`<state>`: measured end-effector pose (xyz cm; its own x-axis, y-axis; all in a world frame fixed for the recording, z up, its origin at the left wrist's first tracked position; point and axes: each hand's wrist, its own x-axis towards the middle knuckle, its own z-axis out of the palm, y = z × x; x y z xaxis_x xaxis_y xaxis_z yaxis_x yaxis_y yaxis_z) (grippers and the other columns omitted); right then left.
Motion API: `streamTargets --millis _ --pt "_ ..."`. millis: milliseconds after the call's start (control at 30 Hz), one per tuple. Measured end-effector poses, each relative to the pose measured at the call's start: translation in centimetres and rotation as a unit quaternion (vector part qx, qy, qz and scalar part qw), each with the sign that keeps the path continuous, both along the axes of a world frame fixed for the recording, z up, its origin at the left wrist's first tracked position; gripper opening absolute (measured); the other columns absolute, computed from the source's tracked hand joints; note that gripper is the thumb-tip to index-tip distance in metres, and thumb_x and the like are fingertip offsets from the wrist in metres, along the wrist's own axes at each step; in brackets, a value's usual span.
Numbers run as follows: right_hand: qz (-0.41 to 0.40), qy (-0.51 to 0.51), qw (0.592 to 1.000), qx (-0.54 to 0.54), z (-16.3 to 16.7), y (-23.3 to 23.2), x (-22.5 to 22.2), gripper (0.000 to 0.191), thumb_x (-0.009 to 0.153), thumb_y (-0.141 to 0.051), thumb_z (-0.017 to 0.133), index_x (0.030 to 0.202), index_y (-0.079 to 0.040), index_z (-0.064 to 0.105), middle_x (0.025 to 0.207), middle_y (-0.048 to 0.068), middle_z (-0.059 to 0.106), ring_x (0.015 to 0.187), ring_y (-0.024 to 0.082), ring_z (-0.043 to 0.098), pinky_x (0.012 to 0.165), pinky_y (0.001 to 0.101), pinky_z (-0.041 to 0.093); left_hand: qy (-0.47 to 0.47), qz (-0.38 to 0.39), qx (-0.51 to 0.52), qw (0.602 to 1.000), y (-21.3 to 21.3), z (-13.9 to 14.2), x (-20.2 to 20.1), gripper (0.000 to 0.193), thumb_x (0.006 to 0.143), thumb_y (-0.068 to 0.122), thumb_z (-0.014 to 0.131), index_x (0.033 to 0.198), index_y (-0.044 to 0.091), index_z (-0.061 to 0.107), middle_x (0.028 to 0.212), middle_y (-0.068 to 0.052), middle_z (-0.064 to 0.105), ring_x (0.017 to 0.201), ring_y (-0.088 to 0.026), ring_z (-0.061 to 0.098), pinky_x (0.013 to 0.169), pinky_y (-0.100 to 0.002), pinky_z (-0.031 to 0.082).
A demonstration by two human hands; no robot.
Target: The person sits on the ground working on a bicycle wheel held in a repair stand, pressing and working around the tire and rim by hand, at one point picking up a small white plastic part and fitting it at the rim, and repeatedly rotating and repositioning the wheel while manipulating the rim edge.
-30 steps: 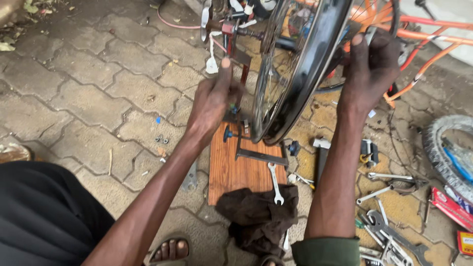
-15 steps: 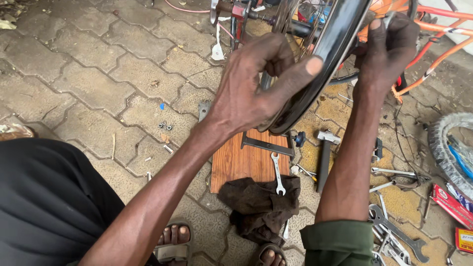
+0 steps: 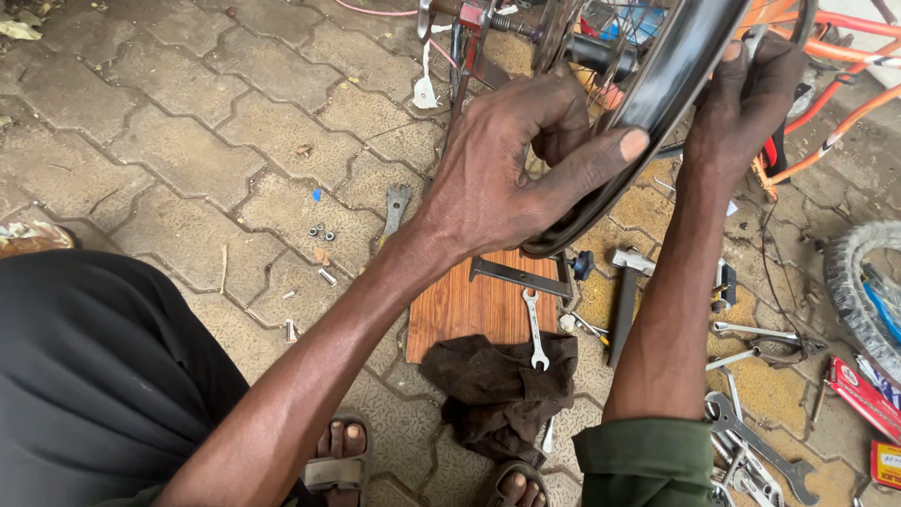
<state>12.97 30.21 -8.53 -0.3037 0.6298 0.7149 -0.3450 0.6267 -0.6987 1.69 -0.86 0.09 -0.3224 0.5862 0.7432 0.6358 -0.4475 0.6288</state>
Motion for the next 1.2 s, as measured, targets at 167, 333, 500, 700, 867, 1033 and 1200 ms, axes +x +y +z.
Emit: streamTargets --millis 167,333,500,700,867,1033,1200 --pt "-0.027 -0.018 0.997 0.065 -0.1 0.2 0.2 0.02 0.124 -0.014 0.068 0.124 0.0 0.054 0.112 0.004 0.058 0.098 0.011 0.054 0.093 0.0245 0.049 0.003 -0.002 -0.014 1.0 0.1 -0.1 0.0 0.047 0.102 0.04 0.074 0.075 0.007 0.054 0.068 -0.001 0.045 0.059 -0.012 0.044 0.058 -0.034 0.039" --pt "-0.033 -0.022 0.997 0.067 0.6 -0.7 0.2 0.021 0.119 -0.015 0.066 0.129 0.0 0.056 0.114 0.003 0.06 0.099 0.011 0.056 0.092 0.0249 0.049 0.002 -0.02 -0.006 1.0 0.1 -0.1 0.1 0.046 0.102 0.041 0.073 0.078 0.007 0.054 0.071 -0.001 0.046 0.061 -0.012 0.046 0.058 -0.033 0.039" --pt "-0.028 -0.031 0.999 0.032 0.7 -1.2 0.5 0.03 0.121 -0.027 0.071 0.121 -0.001 0.055 0.095 0.0 0.053 0.074 0.007 0.045 0.066 0.0225 0.042 0.01 -0.009 -0.016 1.0 0.0 0.0 0.3 0.046 0.102 0.039 0.074 0.076 0.007 0.054 0.07 -0.001 0.045 0.06 -0.013 0.045 0.058 -0.034 0.038" --pt "-0.015 -0.031 0.999 0.034 0.1 -0.8 0.8 0.034 0.118 -0.03 0.071 0.117 -0.001 0.055 0.095 0.001 0.055 0.076 0.007 0.049 0.068 0.0234 0.048 -0.002 -0.026 0.068 0.997 0.6 -0.2 0.3 0.038 0.107 0.044 0.062 0.119 0.008 0.054 0.107 -0.005 0.057 0.094 -0.017 0.06 0.085 -0.036 0.053" --pt "-0.014 -0.03 0.998 0.055 -0.1 -0.5 0.9 0.033 0.119 -0.029 0.071 0.114 -0.001 0.054 0.097 0.001 0.052 0.076 0.007 0.048 0.067 0.0236 0.047 -0.01 -0.031 0.043 0.999 1.0 -1.8 0.3 0.06 0.112 0.057 0.043 0.139 0.004 0.055 0.134 -0.019 0.059 0.126 -0.031 0.056 0.111 -0.051 0.045" --pt "-0.012 -0.022 0.999 0.047 -0.2 -0.2 0.8 0.035 0.121 -0.026 0.074 0.112 -0.001 0.051 0.091 0.001 0.051 0.07 0.007 0.044 0.063 0.0237 0.04 -0.166 -0.043 -0.15 0.974 0.8 -4.7 -1.8 0.085 0.099 0.071 0.023 0.092 0.007 0.078 0.084 -0.013 0.078 0.078 -0.024 0.072 0.08 -0.049 0.055" --pt "-0.015 -0.019 0.998 0.06 -0.5 0.3 0.6 0.029 0.121 -0.023 0.071 0.118 0.0 0.053 0.092 0.0 0.05 0.073 0.007 0.043 0.065 0.0232 0.038 -0.237 0.0 -0.181 0.955 1.4 -6.3 -2.7 0.091 0.098 0.076 0.021 0.069 0.006 0.071 0.063 -0.012 0.069 0.055 -0.02 0.067 0.061 -0.044 0.058"
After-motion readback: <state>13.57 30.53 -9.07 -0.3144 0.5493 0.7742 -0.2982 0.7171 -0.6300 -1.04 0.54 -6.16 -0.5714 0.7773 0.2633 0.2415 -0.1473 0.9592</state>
